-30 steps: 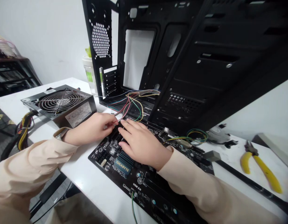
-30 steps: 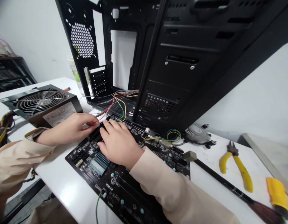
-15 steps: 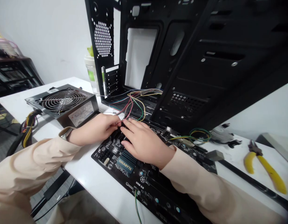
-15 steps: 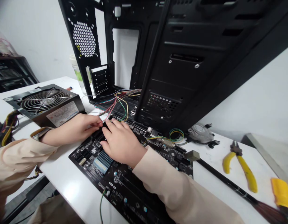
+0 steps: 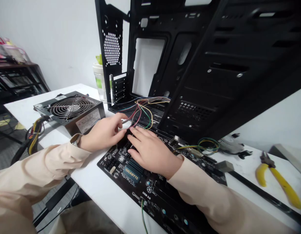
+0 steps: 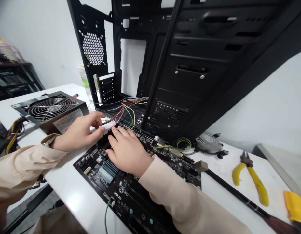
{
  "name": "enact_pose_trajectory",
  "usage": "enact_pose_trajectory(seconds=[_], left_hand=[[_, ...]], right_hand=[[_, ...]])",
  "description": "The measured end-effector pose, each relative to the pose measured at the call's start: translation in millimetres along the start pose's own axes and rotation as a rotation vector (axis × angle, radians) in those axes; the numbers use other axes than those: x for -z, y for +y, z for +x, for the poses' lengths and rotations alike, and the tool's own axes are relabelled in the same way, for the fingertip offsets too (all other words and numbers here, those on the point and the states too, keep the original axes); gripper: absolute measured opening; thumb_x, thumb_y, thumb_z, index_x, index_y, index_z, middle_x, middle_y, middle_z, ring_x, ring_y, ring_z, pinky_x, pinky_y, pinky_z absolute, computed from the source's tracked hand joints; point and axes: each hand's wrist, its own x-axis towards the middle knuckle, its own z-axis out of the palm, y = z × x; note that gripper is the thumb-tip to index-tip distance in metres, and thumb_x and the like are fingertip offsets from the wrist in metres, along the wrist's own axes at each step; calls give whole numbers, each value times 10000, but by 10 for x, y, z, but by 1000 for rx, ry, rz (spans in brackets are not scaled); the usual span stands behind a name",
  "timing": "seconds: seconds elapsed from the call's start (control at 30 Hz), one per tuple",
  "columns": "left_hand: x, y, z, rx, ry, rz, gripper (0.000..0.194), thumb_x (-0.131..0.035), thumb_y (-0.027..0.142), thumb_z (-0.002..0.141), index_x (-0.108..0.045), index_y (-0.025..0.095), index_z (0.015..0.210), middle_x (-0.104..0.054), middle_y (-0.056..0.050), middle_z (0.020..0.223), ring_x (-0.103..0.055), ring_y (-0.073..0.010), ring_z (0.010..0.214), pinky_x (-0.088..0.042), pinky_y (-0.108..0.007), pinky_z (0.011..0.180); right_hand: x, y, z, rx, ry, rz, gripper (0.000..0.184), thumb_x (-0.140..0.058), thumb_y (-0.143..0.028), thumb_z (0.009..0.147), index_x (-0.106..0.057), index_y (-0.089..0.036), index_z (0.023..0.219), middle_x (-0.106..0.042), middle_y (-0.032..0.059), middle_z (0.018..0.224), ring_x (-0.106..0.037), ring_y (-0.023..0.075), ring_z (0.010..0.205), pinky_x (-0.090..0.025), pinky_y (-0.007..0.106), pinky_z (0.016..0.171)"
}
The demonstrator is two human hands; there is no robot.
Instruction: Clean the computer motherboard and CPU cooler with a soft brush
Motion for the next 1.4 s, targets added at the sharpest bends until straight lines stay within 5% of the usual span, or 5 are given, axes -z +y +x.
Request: enact_pose_trajectory(seconds=[0.1, 0.23, 0.43, 1.13, 1.4], left_hand=[[71, -28, 22, 46, 57, 197, 315, -463, 286, 850, -562, 152, 1118, -642, -71, 931, -627, -229, 801, -452, -326, 709], [86, -89, 32, 158, -137, 542, 311, -417, 234, 829, -636, 135, 1026, -644, -120, 945, -642, -281, 806, -459, -359, 703], [47, -122, 12, 173, -206, 551, 321, -376, 271, 885, -673, 152, 859, -668, -107, 850, -645, -260, 712, -460, -337, 653], [166, 12, 14, 243, 33, 196, 248, -356, 341, 961, -500, 188, 830, -548, -10, 638, -491, -166, 549, -301, -272, 549], [206, 1, -7, 40, -105, -156, 397, -321, 418, 968, -530, 177, 731, -564, 7, 671, -516, -142, 625, -391, -252, 614]], right_hand=[[9, -2, -1, 2, 3, 1, 435, -491, -328, 946, -607, -79, 1283, -502, 175, 1449, -447, 328, 1352, -391, 495, 1108], [17, 0, -1, 4, 5, 9, 429, -491, -331, 947, -611, -78, 1272, -500, 174, 1451, -452, 325, 1345, -399, 495, 1102], [19, 1, -1, -6, -13, 28, 434, -490, -334, 946, -611, -78, 1274, -492, 170, 1458, -442, 331, 1352, -396, 496, 1107], [21, -11, 11, -35, -55, 41, 450, -486, -312, 941, -594, -82, 1312, -475, 156, 1477, -422, 330, 1377, -370, 494, 1139], [-1, 2, 8, -19, -21, 42, 435, -478, -307, 942, -607, -78, 1289, -490, 176, 1459, -440, 328, 1363, -384, 506, 1127]])
